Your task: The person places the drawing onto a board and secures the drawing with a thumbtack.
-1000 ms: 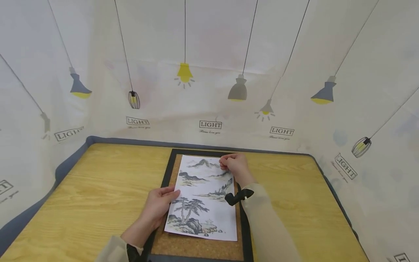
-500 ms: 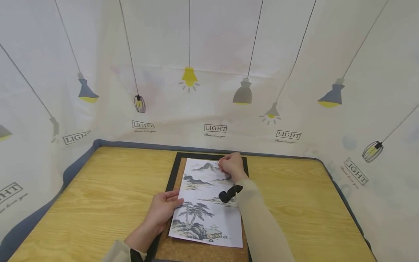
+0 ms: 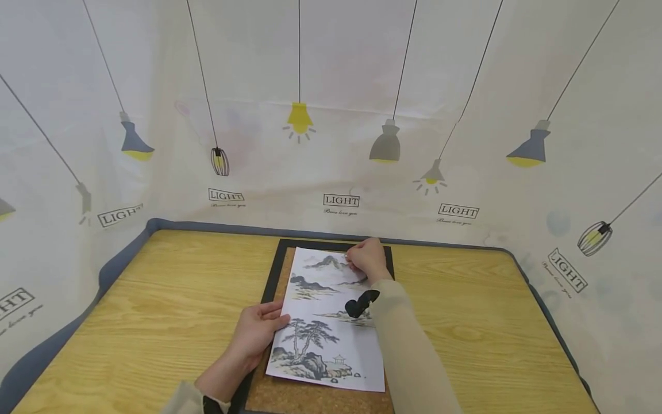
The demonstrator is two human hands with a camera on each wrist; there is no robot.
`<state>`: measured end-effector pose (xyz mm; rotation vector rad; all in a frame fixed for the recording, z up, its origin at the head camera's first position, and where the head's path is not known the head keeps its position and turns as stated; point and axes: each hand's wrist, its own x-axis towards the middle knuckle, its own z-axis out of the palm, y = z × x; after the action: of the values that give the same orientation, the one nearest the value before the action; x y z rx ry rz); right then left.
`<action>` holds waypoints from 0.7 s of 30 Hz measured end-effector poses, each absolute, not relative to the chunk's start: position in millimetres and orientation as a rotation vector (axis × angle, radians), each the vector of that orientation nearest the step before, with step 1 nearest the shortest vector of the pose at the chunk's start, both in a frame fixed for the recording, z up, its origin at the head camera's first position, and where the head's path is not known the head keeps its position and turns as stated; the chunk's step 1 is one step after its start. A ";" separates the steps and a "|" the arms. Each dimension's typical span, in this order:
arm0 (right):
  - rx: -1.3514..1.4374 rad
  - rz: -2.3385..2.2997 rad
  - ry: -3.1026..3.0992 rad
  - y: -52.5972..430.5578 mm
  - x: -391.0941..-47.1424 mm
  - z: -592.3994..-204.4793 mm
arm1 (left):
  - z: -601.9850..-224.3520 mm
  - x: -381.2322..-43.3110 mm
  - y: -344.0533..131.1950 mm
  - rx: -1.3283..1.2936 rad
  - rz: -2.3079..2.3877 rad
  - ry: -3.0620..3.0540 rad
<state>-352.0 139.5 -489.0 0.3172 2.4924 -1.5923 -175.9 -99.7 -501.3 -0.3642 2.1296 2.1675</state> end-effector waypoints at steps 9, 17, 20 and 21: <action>0.323 -1.503 2.586 139.6 -355.2 -491.4 | -501.5 -177.2 -100.3 -0.369 2.151 2.144; 0.189 -1.526 2.553 143.5 -353.5 -491.1 | -500.3 -177.3 -99.7 -0.375 2.137 2.145; 0.064 -1.409 2.618 141.8 -352.3 -487.4 | -499.8 -177.3 -99.3 -0.369 2.142 2.143; 0.020 -1.362 2.645 140.9 -352.1 -486.8 | -499.7 -177.3 -99.3 -0.366 2.143 2.144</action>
<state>-352.1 140.9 -486.8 0.0201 2.6447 -1.3620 -177.3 -99.3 -499.7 -0.3663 2.1442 2.1428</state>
